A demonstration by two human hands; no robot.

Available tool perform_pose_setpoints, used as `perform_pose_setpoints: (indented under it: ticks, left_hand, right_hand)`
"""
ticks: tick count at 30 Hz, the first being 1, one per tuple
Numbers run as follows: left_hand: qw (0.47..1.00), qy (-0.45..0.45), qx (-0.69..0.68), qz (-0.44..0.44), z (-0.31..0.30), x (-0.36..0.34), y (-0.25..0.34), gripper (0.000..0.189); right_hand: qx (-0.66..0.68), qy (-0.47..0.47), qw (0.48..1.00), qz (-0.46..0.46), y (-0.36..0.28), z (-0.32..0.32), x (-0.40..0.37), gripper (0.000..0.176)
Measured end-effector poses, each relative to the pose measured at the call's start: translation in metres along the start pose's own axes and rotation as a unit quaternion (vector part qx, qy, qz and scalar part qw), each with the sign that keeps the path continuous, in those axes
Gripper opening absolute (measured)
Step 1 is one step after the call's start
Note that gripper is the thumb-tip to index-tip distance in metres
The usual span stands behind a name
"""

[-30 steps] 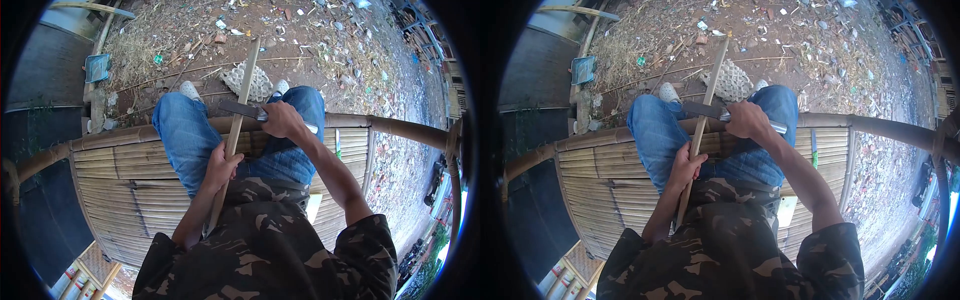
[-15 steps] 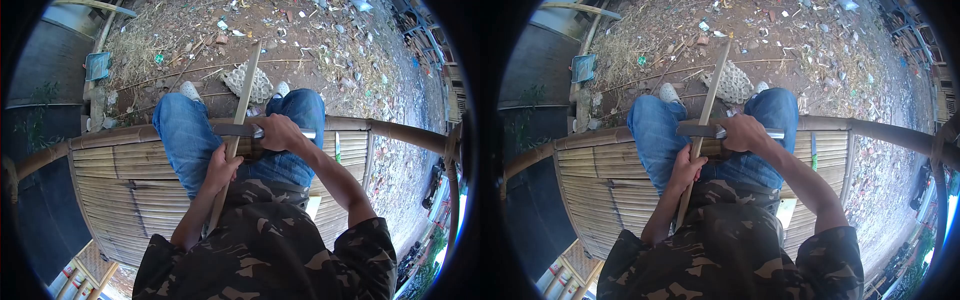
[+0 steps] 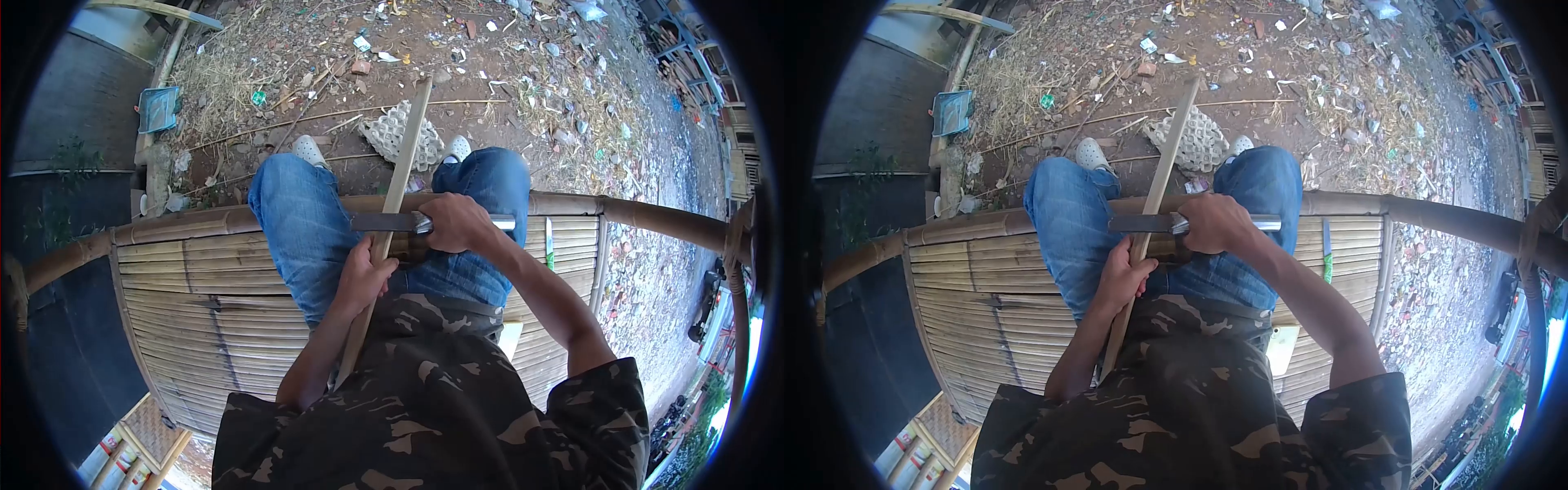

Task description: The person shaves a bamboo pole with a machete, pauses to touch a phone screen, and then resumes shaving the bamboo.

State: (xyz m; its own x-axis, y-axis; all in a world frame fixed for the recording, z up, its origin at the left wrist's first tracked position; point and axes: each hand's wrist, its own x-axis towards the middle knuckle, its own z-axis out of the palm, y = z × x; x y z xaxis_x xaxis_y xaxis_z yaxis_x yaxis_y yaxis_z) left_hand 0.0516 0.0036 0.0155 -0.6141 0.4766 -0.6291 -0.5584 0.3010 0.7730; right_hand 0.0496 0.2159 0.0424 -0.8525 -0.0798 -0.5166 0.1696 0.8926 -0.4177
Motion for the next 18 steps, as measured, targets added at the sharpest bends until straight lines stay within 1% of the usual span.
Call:
perform_pose_setpoints:
  ticks: [3,5,6,8,10,12,14,18]
  left_hand:
    - [1.0,0.004,0.024,-0.002,0.001,0.001,0.002,0.027]
    - [1.0,0.002,0.026,0.004,0.001,0.001,0.002,0.027]
    - [1.0,0.005,0.022,0.008,0.001,0.0,0.001,0.027]
    - [1.0,0.0,0.012,0.009,-0.001,-0.002,0.002,0.027]
    - [1.0,-0.004,-0.001,0.006,-0.002,-0.004,0.002,0.026]
    - [1.0,-0.001,0.002,0.009,0.0,-0.004,0.002,0.026]
    - [1.0,0.001,0.009,0.002,0.0,-0.003,0.0,0.026]
    - [1.0,0.0,0.014,0.003,-0.001,-0.004,0.004,0.027]
  right_hand:
    - [0.002,0.017,0.999,0.037,0.01,-0.005,0.013,0.03]
    - [-0.002,0.037,0.996,0.081,0.017,-0.007,0.023,0.032]
    - [-0.002,0.038,0.996,0.079,0.015,-0.01,0.021,0.032]
    - [0.023,0.054,0.997,0.042,0.007,-0.016,0.011,0.031]
    - [0.013,0.036,0.999,0.035,0.002,-0.01,0.003,0.03]
    - [0.006,0.018,0.999,0.034,0.003,-0.008,0.004,0.029]
    - [-0.018,0.023,0.999,0.044,0.013,-0.009,0.015,0.033]
    - [-0.013,0.038,0.997,0.07,0.02,-0.005,0.019,0.036]
